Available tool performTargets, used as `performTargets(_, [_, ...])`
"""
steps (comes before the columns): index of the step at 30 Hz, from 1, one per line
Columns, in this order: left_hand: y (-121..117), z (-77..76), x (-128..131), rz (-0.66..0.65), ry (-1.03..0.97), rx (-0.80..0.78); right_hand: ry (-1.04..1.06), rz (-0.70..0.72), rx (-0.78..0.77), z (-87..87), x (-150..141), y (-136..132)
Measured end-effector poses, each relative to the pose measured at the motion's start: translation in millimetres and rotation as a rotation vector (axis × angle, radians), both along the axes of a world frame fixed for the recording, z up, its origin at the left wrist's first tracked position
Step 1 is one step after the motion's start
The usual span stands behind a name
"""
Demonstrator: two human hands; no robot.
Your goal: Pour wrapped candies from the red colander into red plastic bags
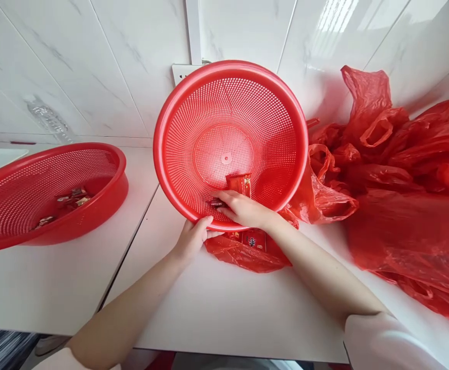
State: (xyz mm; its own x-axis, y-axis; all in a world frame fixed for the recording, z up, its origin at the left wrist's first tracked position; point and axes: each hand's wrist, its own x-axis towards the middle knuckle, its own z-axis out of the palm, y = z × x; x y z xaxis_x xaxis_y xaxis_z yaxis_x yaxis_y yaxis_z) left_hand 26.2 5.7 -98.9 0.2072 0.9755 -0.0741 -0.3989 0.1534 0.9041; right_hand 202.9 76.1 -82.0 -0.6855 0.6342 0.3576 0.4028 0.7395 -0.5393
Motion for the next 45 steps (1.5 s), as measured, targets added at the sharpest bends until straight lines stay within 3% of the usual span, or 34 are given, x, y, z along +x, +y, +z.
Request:
performTargets(6, [6.7, 3.3, -5.1, 0.04, -0.003, -0.003, 0.21, -0.08, -0.227, 2.7, 5.7, 6.2])
performTargets(13, [15.3, 9.0, -15.5, 0.148, 0.045, 0.044, 0.616, -0.053, -0.822, 13.1, 20.5, 15.4])
performTargets(17, [18.9, 13.1, -18.8, 0.158, 0.043, 0.073, 0.722, -0.024, -0.965, 18.6, 25.5, 15.5])
performTargets(25, [22.6, 10.2, -23.3, 0.149, 0.045, 0.093, 0.608, -0.159, -0.874, 28.6, 30.6, 11.3])
performTargets(32, [22.6, 12.1, -22.4, 0.179, 0.048, 0.091, 0.375, -0.051, -0.698, 57.8, 57.4, 3.6])
performTargets(37, [21.1, 11.6, -21.8, 0.179, 0.066, 0.084, -0.033, 0.047, -0.653, 68.3, 80.9, -5.0])
performTargets(39, [20.4, 11.5, -20.8, 0.172, 0.067, 0.081, -0.13, -0.007, -0.536, 66.3, 79.5, -7.7])
performTargets(42, [18.5, 11.4, -18.0, 0.174, 0.054, 0.06, -0.099, -0.202, -0.247, 61.5, 63.8, -10.7])
performTargets(45, [14.8, 10.5, -13.6, 0.161, 0.046, 0.041, 0.019, -0.205, -0.073, 54.7, 40.5, -12.9])
